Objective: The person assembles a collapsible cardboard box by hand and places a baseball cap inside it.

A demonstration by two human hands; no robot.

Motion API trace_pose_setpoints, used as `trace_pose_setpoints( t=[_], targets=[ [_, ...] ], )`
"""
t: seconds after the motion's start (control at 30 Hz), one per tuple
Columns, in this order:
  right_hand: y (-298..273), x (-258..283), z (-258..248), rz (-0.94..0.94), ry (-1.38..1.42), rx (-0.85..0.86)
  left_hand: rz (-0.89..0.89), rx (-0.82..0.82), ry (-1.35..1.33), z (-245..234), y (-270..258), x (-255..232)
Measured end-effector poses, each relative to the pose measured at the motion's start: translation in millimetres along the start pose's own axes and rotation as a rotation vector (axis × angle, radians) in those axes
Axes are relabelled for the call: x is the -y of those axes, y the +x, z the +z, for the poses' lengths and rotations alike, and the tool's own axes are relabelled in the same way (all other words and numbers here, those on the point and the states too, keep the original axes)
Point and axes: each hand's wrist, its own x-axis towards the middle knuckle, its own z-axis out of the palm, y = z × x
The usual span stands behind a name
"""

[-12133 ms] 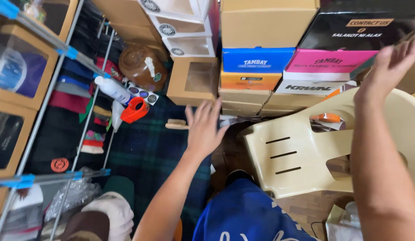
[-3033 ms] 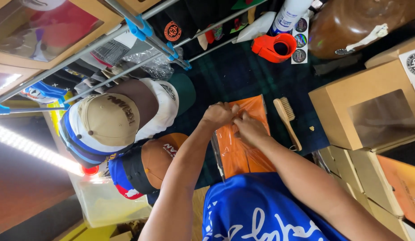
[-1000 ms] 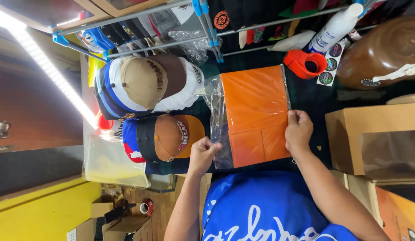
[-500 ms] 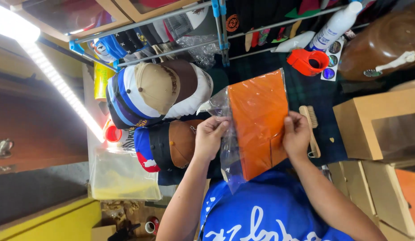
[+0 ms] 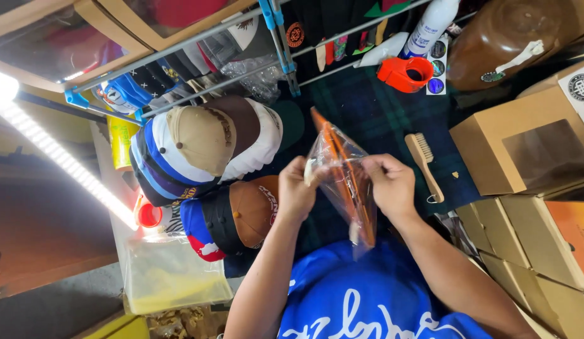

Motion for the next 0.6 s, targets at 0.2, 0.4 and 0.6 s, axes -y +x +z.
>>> trace_pose_setpoints(
  t=[0.2, 0.4, 0.6],
  targets=[
    [17.3, -0.3, -8.7, 0.204, -0.021, 0.063, 0.029, -0.111, 0.282, 8.7, -14.4, -14.8],
    [36.8, 48.3, -29.1, 0.047, -0.089, 0.349, 0.133, -0.125, 0.548, 45.9, -32.5, -32.2],
    [68.8, 37.9, -33.2, 0.023, -0.194, 0.462, 0.547, -0.057, 0.710, 70.2, -32.4, -35.2]
  ],
)
